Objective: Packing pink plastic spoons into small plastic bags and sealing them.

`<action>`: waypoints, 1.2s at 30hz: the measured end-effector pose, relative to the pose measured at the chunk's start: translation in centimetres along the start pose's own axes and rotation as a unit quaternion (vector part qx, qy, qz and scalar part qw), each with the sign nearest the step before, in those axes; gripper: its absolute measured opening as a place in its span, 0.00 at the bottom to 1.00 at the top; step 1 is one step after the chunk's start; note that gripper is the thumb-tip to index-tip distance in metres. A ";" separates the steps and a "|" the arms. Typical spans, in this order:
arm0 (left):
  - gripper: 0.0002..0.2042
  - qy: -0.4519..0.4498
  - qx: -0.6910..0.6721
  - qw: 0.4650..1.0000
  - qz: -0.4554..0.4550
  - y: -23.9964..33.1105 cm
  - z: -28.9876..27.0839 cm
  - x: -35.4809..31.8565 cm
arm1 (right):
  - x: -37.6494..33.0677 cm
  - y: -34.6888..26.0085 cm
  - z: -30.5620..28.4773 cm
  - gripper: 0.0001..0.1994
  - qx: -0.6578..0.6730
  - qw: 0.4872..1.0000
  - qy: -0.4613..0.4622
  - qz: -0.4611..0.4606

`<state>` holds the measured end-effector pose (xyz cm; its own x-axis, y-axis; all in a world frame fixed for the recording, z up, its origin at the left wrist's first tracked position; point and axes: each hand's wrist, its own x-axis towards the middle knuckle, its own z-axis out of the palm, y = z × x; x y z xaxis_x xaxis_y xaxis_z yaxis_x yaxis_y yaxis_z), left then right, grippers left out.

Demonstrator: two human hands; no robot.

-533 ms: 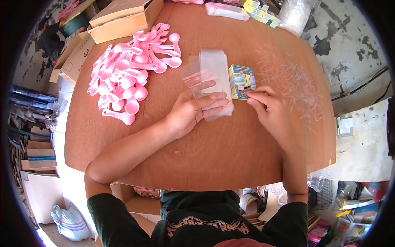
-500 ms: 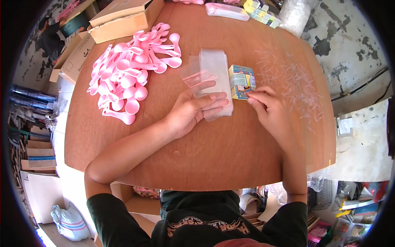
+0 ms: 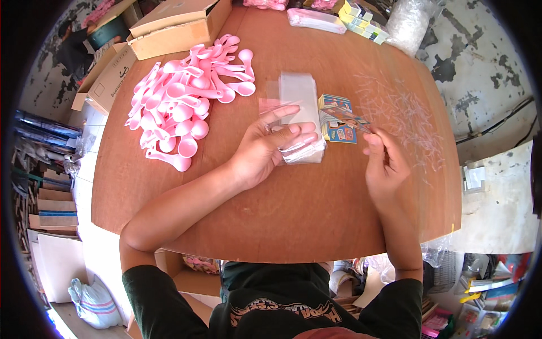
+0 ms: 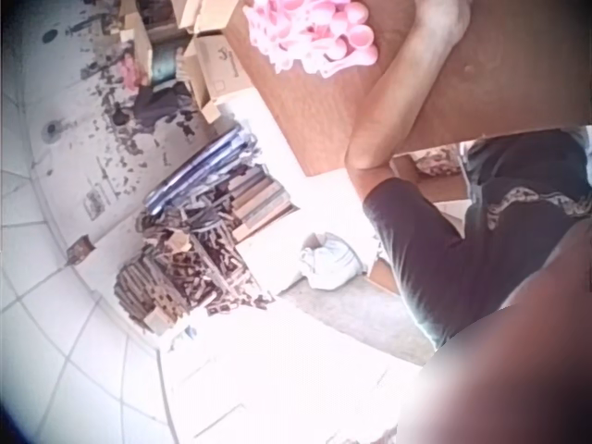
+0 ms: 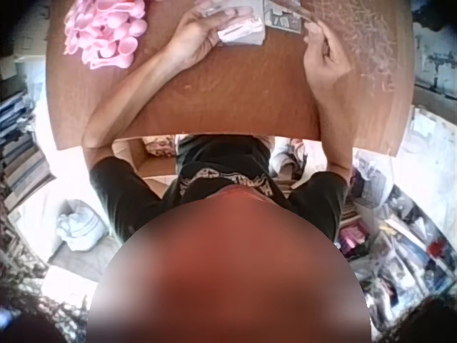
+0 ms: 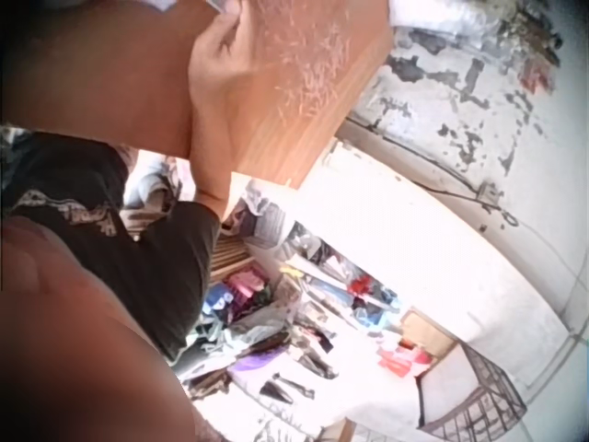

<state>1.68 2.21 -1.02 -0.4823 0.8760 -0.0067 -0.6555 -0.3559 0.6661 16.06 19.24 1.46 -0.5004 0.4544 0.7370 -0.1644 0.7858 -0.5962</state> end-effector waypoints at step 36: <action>0.15 0.113 -0.011 0.991 0.070 -0.6 -0.3 0.2 | -2.4 -1.8 2.0 0.08 0.332 0.785 -0.233 0.468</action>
<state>1.78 2.49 -1.68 -0.6853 0.7233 -0.0847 -0.5847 -0.4771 0.6561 15.90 15.90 0.10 -0.8973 0.3780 -0.2280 0.1319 -0.2632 -0.9557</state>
